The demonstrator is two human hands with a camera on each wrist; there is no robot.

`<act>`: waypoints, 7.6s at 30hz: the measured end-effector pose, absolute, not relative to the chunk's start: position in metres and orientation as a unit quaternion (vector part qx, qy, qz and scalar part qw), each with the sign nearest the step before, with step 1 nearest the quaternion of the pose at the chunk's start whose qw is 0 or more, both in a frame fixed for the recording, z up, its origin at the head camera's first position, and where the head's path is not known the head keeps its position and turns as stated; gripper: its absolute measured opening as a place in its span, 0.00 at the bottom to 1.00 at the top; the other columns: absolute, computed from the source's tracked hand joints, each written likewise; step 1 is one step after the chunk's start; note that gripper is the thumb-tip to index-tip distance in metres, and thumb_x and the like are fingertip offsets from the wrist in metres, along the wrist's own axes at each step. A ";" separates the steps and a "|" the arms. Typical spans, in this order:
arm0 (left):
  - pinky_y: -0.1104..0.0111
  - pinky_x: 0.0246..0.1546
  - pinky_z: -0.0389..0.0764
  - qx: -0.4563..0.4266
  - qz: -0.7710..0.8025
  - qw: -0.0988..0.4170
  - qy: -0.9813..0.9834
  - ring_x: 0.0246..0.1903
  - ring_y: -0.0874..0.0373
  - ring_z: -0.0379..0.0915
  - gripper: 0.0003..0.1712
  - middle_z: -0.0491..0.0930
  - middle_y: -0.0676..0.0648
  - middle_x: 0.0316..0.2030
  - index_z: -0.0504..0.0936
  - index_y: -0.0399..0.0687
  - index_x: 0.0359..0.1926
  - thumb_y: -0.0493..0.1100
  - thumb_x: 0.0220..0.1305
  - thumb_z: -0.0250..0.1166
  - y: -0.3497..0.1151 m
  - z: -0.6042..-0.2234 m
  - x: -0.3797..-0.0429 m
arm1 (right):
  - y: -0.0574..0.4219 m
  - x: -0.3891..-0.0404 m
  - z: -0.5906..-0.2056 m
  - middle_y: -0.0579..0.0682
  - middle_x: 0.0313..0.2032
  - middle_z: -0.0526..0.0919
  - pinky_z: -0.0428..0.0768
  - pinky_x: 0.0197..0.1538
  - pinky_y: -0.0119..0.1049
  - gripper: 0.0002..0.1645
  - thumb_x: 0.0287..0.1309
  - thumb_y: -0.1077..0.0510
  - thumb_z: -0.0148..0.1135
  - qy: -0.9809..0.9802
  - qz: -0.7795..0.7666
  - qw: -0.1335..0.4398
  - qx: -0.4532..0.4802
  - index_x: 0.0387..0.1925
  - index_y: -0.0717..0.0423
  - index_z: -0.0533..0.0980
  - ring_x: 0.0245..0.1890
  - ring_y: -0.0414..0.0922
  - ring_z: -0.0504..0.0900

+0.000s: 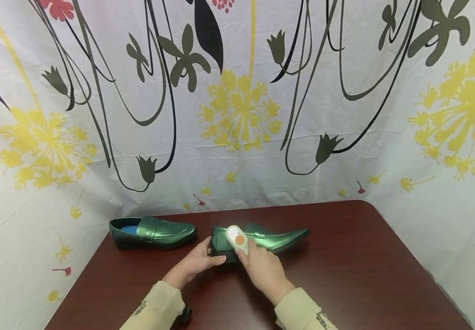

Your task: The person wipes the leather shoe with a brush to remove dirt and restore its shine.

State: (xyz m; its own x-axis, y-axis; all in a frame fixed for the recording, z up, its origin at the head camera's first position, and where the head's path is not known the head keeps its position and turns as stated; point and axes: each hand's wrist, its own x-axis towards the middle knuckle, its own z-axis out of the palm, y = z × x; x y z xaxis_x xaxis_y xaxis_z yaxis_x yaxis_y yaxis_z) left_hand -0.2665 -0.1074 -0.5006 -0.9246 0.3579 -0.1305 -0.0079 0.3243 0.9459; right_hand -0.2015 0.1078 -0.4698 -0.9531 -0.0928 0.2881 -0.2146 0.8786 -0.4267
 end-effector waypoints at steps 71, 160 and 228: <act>0.45 0.70 0.64 0.136 0.566 0.125 0.803 0.72 0.41 0.60 0.49 0.67 0.36 0.70 0.58 0.34 0.74 0.35 0.56 0.74 -0.104 -0.501 -0.263 | 0.076 -0.198 -0.482 0.48 0.14 0.72 0.63 0.14 0.38 0.23 0.70 0.39 0.58 -0.956 0.172 0.188 0.145 0.32 0.53 0.68 0.11 0.45 0.71; 0.43 0.67 0.69 0.108 0.560 0.158 0.806 0.70 0.38 0.64 0.50 0.68 0.36 0.70 0.56 0.38 0.75 0.44 0.60 0.75 -0.107 -0.492 -0.262 | 0.154 -0.182 -0.486 0.41 0.13 0.69 0.55 0.13 0.30 0.23 0.61 0.42 0.70 -0.943 0.098 0.282 0.144 0.33 0.52 0.68 0.09 0.37 0.59; 0.42 0.69 0.65 0.102 0.545 0.170 0.815 0.72 0.40 0.61 0.53 0.66 0.40 0.72 0.55 0.44 0.77 0.50 0.59 0.75 -0.108 -0.497 -0.262 | 0.225 -0.176 -0.483 0.49 0.16 0.68 0.62 0.18 0.41 0.27 0.75 0.36 0.48 -0.972 0.198 0.128 0.005 0.41 0.58 0.67 0.14 0.48 0.68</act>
